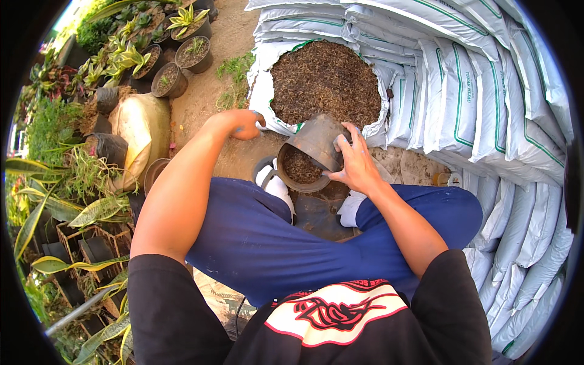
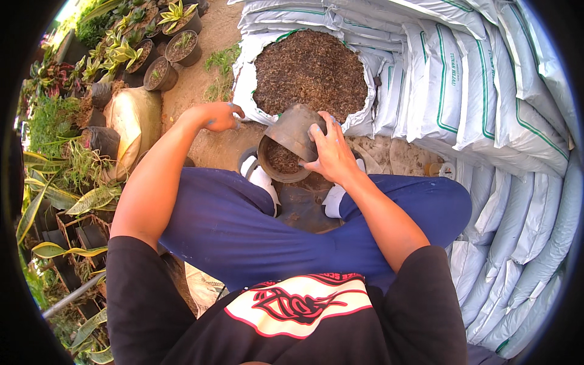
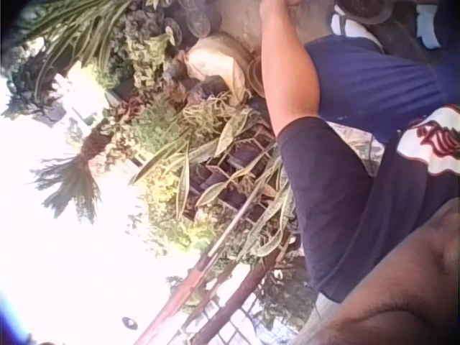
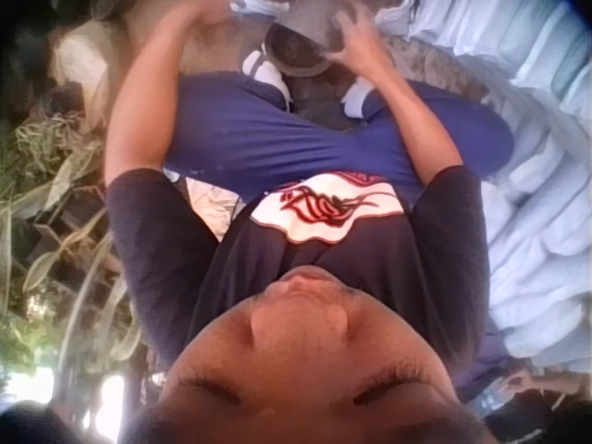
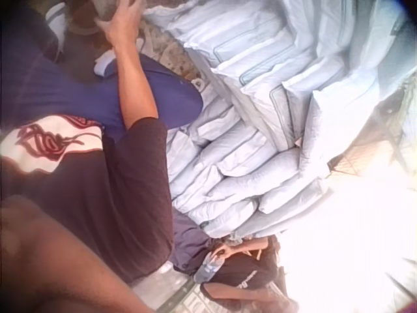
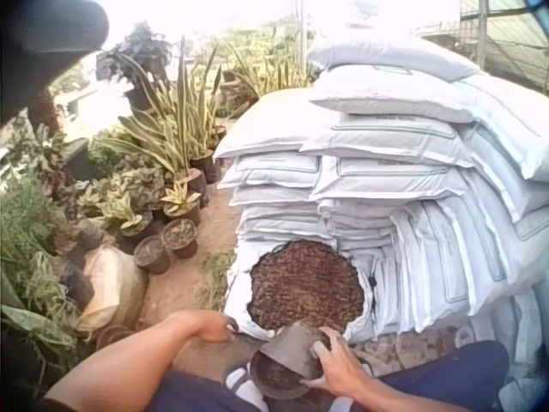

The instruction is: The person mixes soil in a large open bag by hand and then fills two small pots with the soil mixture.

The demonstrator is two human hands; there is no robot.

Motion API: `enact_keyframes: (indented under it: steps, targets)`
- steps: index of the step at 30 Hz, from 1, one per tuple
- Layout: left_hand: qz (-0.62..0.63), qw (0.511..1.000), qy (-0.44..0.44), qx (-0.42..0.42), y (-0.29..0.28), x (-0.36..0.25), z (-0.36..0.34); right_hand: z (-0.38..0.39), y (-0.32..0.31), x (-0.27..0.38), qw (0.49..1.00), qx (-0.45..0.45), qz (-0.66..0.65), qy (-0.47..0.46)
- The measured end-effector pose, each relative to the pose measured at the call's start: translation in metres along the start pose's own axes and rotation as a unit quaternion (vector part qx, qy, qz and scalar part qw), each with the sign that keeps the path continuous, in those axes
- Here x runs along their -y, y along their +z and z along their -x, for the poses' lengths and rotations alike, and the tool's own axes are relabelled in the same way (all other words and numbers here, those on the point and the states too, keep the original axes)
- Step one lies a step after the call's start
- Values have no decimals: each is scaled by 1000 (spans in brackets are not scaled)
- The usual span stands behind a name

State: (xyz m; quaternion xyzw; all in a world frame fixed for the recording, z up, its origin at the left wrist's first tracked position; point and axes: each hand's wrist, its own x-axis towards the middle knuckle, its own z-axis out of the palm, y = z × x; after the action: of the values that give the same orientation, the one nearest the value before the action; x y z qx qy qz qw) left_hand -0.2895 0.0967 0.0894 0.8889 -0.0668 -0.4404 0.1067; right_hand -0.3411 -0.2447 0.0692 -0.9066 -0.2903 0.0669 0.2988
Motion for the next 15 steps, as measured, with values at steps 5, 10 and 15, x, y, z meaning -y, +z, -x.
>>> enact_keyframes:
  steps: [5,10,15]
  targets:
    - [-2,1000,-13,12,4,-2,3,-4,3,2,1000,7,1,-3]
    - [13,1000,-27,0,6,-4,14,-10,-8,2,999,-27,8,22]
    - [18,998,-58,12,22,0,15,-20,-14,-16,995,21,-64,73]
